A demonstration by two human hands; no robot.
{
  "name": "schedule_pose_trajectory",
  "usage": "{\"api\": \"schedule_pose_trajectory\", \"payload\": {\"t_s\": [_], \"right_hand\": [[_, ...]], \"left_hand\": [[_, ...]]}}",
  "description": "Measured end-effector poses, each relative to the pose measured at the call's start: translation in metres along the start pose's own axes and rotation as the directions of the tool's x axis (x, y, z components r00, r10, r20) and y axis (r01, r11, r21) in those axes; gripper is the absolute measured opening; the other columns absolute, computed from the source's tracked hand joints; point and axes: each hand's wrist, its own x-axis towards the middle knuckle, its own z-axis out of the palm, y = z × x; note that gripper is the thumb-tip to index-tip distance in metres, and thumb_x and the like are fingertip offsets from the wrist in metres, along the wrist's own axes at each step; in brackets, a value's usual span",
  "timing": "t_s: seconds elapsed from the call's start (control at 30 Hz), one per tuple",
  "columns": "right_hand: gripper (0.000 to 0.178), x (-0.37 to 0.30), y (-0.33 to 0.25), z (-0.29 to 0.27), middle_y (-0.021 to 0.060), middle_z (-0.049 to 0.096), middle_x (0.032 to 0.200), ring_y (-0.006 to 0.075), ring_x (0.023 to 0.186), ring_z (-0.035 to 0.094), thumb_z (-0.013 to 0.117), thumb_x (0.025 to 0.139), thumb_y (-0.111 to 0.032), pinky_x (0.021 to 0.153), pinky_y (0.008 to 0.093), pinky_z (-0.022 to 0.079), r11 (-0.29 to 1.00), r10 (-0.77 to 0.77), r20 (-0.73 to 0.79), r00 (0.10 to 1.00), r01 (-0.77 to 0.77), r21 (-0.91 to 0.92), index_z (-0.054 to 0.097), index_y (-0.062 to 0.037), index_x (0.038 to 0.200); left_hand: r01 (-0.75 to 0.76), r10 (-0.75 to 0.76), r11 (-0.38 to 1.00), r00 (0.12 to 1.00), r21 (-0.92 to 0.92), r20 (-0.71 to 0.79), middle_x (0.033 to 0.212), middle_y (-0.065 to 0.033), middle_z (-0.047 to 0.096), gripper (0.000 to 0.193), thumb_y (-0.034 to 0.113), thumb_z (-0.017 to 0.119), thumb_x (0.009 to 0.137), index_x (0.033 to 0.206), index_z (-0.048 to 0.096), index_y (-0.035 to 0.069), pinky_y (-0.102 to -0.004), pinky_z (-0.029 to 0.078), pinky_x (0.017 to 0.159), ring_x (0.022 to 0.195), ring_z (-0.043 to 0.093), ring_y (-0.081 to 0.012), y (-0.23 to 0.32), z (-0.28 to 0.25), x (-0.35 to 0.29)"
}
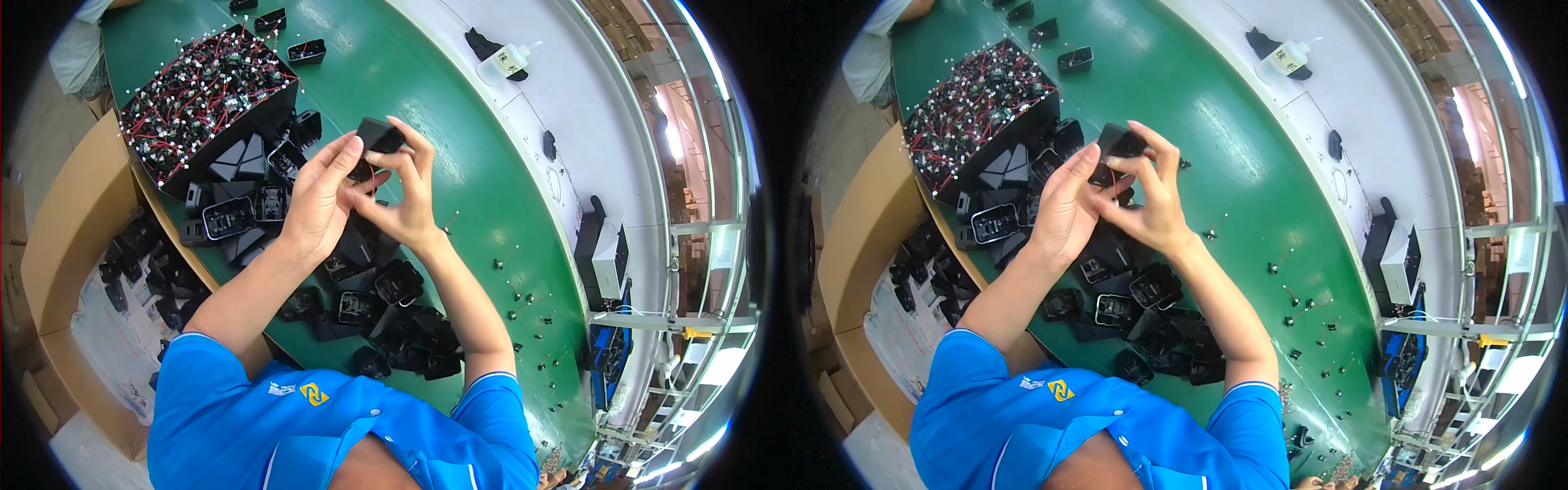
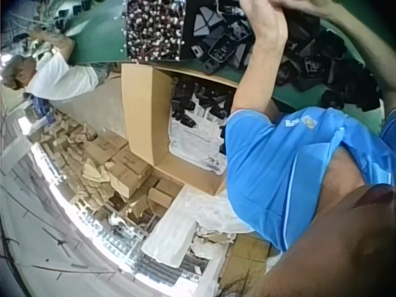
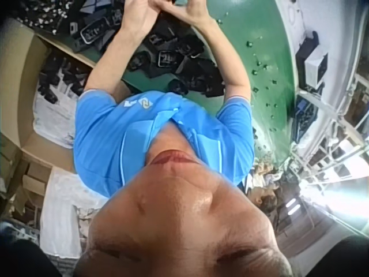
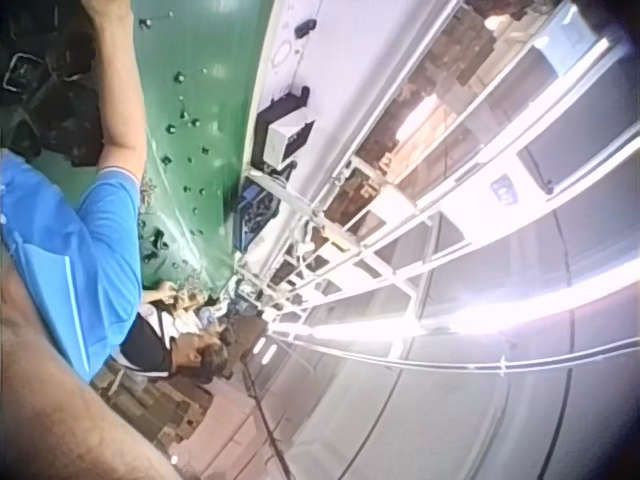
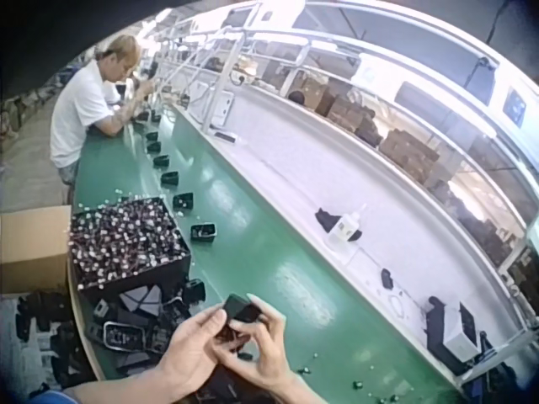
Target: Manually assembling small pins and electronic components into plastic housings on a production line.
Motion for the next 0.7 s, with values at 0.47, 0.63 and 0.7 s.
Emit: {"api": "schedule_pose_trajectory", "payload": {"t_s": [0.47, 0.63, 0.7], "right_hand": [[0.038, 0.076, 0.129, 0.083, 0.0171, 0.052, 0.115, 0.0347, 0.109, 0.047, 0.079, 0.077, -0.033, 0.094, 0.0421, 0.038, 0.676, 0.518, 0.087, 0.851, -0.346, -0.651, 0.065, -0.0067, 0.100], [0.033, 0.076, 0.123, 0.065, 0.0155, 0.055, 0.111, 0.0336, 0.107, 0.050, 0.075, 0.081, -0.029, 0.093, 0.0420, 0.041, 0.697, 0.535, 0.084, 0.840, -0.383, -0.606, 0.064, -0.0075, 0.104], [0.030, 0.075, 0.121, 0.040, 0.0144, 0.055, 0.111, 0.0322, 0.105, 0.052, 0.072, 0.082, -0.026, 0.092, 0.0424, 0.043, 0.798, 0.489, 0.115, 0.864, -0.391, -0.458, 0.064, -0.0096, 0.106]], "left_hand": [[-0.145, 0.431, -0.543, 0.797, 0.827, 0.423, 0.133, -0.0133, 0.054, 0.045, 0.011, 0.064, 0.088, 0.133, 0.058, 0.007, -0.0423, 0.041, 0.095, 0.113, 0.051, -0.0299, 0.037, -0.055, 0.047], [-0.144, 0.347, -0.593, 0.842, 0.792, 0.413, 0.127, -0.0056, 0.059, 0.042, 0.011, 0.063, 0.088, 0.130, 0.059, 0.010, -0.0378, 0.042, 0.092, 0.112, 0.053, -0.0271, 0.030, -0.059, 0.050], [-0.113, 0.353, -0.592, 0.854, 0.798, 0.382, 0.123, -0.0048, 0.061, 0.041, 0.010, 0.062, 0.088, 0.129, 0.060, 0.011, -0.0388, 0.042, 0.092, 0.109, 0.055, -0.0273, 0.032, -0.060, 0.051]]}}
